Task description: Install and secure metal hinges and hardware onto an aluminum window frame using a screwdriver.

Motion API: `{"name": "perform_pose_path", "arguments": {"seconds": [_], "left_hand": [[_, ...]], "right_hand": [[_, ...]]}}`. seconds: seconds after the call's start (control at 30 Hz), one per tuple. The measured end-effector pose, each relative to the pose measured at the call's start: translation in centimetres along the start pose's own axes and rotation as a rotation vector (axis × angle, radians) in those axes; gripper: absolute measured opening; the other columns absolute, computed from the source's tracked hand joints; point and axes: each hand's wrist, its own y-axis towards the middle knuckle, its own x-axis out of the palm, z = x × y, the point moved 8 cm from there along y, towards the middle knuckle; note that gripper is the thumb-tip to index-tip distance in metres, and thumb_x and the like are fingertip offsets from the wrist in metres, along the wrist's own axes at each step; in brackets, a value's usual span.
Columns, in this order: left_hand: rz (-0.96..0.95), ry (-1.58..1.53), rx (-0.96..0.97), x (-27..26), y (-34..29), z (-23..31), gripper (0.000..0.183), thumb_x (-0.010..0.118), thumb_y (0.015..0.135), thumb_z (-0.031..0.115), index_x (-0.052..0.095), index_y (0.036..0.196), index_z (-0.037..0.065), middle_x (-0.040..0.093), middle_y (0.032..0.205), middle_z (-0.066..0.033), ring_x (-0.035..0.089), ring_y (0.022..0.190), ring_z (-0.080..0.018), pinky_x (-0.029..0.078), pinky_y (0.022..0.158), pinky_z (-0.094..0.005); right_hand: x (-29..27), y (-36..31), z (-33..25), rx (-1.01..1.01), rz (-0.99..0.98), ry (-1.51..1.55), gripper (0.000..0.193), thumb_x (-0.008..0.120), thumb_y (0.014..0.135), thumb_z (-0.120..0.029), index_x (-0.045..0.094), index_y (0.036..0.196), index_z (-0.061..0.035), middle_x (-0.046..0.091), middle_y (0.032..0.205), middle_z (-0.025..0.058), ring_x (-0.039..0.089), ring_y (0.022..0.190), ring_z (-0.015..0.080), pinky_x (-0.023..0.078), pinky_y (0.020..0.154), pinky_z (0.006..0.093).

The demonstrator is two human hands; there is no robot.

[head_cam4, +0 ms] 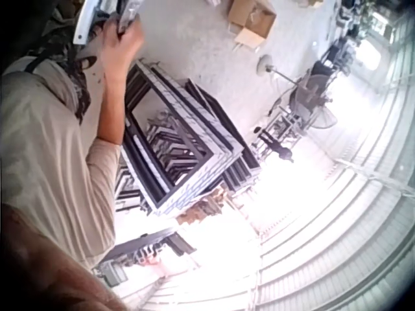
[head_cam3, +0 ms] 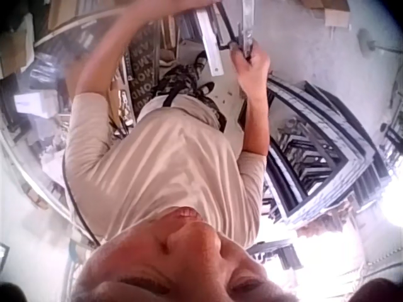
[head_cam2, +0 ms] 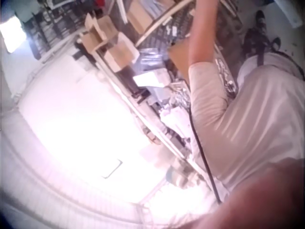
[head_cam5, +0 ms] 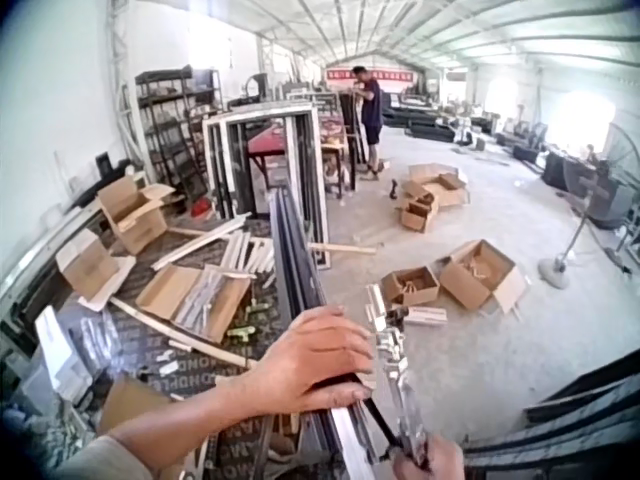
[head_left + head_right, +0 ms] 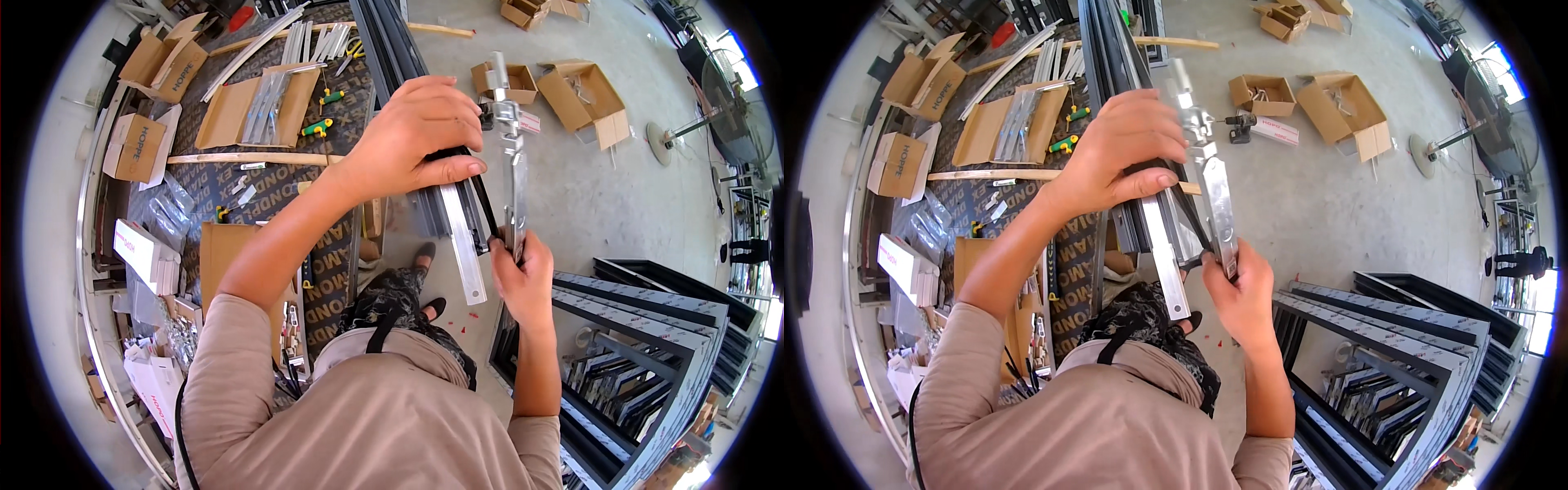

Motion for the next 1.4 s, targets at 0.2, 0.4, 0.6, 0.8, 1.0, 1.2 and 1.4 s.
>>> {"name": "perform_pose_path", "arguments": {"seconds": [0.2,0.4,0.6,0.8,1.0,1.2,1.4], "left_hand": [[0.04,-0.003,-0.008,1.1,1.5,-0.9,0.017,0.064,0.086,0.027,0.064,0.084,0.01,0.064,0.087,-0.0027,0.061,0.092,-0.0267,0.04,0.1,-0.0474],[0.035,0.05,-0.017,4.2,5.1,-1.2,0.016,0.063,0.086,0.026,0.064,0.083,0.011,0.063,0.084,-0.0026,0.061,0.09,-0.0246,0.041,0.099,-0.0445],[0.038,0.031,0.036,6.7,8.2,-1.2,0.017,0.064,0.086,0.024,0.065,0.08,0.008,0.063,0.081,-0.0038,0.061,0.085,-0.0266,0.043,0.092,-0.0405],[0.034,0.08,0.067,8.4,10.3,-1.1,0.016,0.065,0.086,0.021,0.065,0.08,0.007,0.063,0.081,-0.0034,0.06,0.085,-0.027,0.043,0.088,-0.0388],[0.032,0.071,0.071,9.7,11.7,-1.4,0.015,0.064,0.086,0.02,0.064,0.08,0.007,0.062,0.079,-0.0044,0.058,0.08,-0.0272,0.043,0.083,-0.0385],[0.015,0.025,0.072,11.0,13.2,-1.5,0.016,0.063,0.087,0.02,0.064,0.079,0.006,0.063,0.077,-0.0053,0.058,0.077,-0.0282,0.043,0.078,-0.0378],[-0.019,0.048,0.09,10.7,13.7,-0.5,0.02,0.059,0.091,0.023,0.065,0.084,0.005,0.064,0.081,-0.0058,0.058,0.081,-0.0282,0.043,0.083,-0.0394]], "right_hand": [[-0.4,-0.8,1.2,0.31,-0.019,0.703,0.012,0.059,0.088,-0.006,0.056,0.094,0.0046,0.045,0.058,0.0006,0.04,0.043,0.0074,0.03,0.037,0.024],[-3.6,-0.6,2.0,0.108,0.228,0.791,0.035,0.076,0.082,-0.022,0.059,0.099,0.0032,0.055,0.065,0.0018,0.047,0.046,0.0068,0.034,0.038,0.0211],[-7.4,0.1,2.1,0.11,0.358,0.69,0.033,0.079,0.081,-0.018,0.063,0.098,0.0048,0.062,0.075,0.0032,0.05,0.051,0.0055,0.037,0.044,0.0191],[-10.8,1.4,2.5,0.107,0.511,0.453,0.02,0.069,0.085,-0.008,0.064,0.099,0.0051,0.06,0.075,0.0005,0.05,0.063,0.0047,0.038,0.057,0.0201],[-12.3,2.5,2.9,0.113,0.47,0.47,0.018,0.067,0.085,-0.005,0.062,0.099,0.0046,0.06,0.077,0.0007,0.05,0.066,0.0045,0.038,0.058,0.0193],[-11.9,2.5,4.9,0.157,0.274,0.741,0.019,0.064,0.085,-0.003,0.057,0.101,0.0043,0.057,0.07,0.0025,0.05,0.053,0.0064,0.038,0.047,0.022],[-12.7,2.9,6.4,0.179,0.299,0.343,0.019,0.067,0.082,-0.008,0.058,0.096,0.0019,0.052,0.065,-0.0007,0.044,0.049,0.0049,0.032,0.043,0.0214]]}}
